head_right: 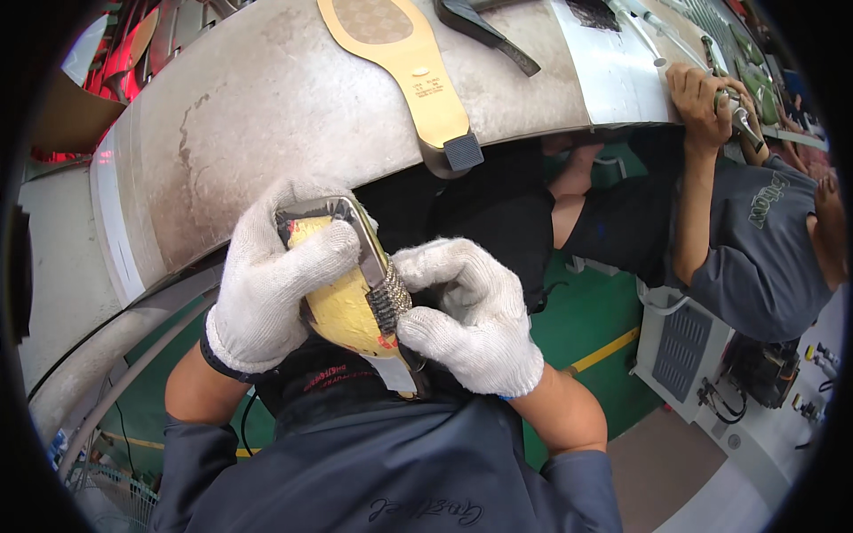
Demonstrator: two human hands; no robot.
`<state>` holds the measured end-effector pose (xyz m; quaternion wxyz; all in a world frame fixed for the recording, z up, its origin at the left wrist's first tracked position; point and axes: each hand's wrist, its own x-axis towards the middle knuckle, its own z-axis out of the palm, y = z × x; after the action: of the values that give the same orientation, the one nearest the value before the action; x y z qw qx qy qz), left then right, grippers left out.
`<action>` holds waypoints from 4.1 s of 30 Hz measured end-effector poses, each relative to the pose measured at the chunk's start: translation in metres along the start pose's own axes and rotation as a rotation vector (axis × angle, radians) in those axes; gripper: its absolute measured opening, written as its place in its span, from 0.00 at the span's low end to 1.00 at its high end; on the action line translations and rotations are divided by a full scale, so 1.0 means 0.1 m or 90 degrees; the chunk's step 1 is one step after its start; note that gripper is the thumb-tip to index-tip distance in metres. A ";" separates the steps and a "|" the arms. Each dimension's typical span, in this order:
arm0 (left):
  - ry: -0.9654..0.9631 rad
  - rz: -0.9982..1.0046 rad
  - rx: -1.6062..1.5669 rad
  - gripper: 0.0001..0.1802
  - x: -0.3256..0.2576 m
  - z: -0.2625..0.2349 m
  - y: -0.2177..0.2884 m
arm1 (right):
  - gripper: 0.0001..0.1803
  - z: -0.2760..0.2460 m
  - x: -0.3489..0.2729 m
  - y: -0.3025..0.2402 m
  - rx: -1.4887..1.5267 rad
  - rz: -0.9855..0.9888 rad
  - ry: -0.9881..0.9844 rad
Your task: The person assembles high-heeled shoes by pressing soles onto shoe uppers on lasts by hand and hammering along the edges and heels using a hammer.
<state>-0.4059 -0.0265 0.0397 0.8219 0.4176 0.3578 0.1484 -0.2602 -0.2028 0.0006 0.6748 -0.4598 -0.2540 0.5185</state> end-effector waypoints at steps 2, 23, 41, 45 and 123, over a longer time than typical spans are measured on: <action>0.009 -0.005 0.013 0.21 0.00 0.03 0.02 | 0.20 0.01 0.01 0.01 -0.011 -0.019 0.000; 0.244 0.557 0.293 0.21 -0.05 -0.27 1.29 | 0.26 0.83 1.58 -0.49 -0.031 -0.148 -0.163; 0.054 0.431 -0.071 0.26 0.45 -0.66 1.64 | 0.21 0.51 1.71 -0.96 -0.646 -0.369 0.010; -0.107 0.447 -0.258 0.29 0.68 -0.80 1.67 | 0.27 -0.25 1.14 -0.66 -0.748 -0.337 0.024; -0.282 0.517 0.079 0.52 0.04 -0.56 1.51 | 0.22 1.31 1.01 -1.11 -0.074 0.061 -0.148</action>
<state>-0.4353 0.1001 0.1358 0.7275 0.5936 -0.0105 0.3438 -0.2822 -0.0660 0.1441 0.5872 -0.4466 -0.3380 0.5844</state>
